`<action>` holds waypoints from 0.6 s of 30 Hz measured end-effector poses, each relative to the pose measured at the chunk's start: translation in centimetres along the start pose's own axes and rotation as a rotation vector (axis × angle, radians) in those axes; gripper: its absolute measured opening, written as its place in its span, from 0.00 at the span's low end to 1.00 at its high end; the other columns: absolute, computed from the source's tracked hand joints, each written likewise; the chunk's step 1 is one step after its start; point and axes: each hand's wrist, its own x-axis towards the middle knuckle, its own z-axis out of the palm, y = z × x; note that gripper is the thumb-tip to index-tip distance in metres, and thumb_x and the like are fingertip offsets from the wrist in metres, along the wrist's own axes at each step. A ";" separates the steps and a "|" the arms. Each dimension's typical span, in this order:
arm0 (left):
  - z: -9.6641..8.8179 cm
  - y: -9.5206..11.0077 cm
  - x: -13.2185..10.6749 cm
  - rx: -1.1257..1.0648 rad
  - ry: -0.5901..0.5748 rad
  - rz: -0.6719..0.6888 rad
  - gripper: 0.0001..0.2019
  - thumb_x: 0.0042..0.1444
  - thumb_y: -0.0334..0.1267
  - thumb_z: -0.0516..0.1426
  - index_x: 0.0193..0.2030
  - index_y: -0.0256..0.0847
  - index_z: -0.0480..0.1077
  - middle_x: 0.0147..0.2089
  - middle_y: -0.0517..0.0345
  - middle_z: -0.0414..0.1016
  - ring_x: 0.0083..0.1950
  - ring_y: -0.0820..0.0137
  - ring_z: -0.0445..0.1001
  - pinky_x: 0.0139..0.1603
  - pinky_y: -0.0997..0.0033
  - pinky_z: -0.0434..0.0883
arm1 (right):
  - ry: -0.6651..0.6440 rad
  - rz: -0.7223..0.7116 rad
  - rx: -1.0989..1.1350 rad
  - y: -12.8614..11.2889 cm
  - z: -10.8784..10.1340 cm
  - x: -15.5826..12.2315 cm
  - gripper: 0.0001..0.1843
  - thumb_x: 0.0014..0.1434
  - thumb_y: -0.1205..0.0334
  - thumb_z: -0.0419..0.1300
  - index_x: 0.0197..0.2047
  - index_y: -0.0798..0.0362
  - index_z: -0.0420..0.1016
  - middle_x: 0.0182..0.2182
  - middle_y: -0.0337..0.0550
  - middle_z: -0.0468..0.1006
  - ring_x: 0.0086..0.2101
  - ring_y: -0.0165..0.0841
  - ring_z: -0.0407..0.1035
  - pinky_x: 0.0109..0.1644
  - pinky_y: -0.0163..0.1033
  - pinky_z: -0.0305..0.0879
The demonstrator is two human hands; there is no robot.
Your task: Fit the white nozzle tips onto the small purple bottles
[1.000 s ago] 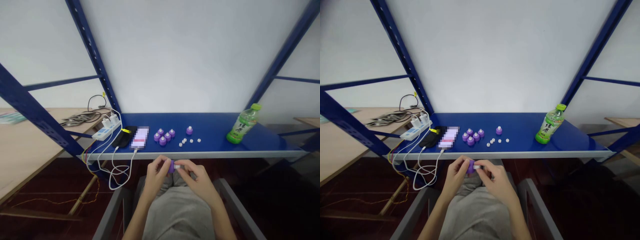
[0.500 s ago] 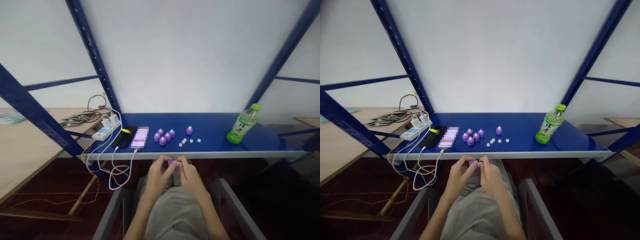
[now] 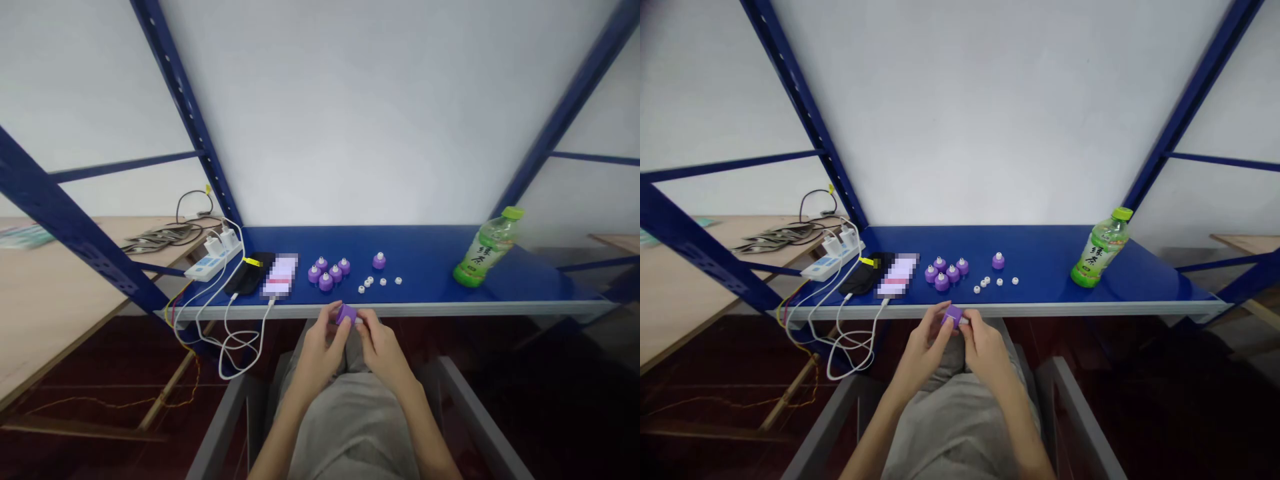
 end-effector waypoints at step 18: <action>0.7 -0.8 0.3 -0.117 -0.051 -0.047 0.16 0.62 0.51 0.56 0.41 0.39 0.73 0.35 0.58 0.77 0.37 0.68 0.74 0.40 0.72 0.71 | -0.006 -0.007 -0.157 0.5 -0.8 0.0 0.14 0.72 0.59 0.41 0.44 0.51 0.66 0.26 0.41 0.76 0.26 0.37 0.73 0.31 0.36 0.61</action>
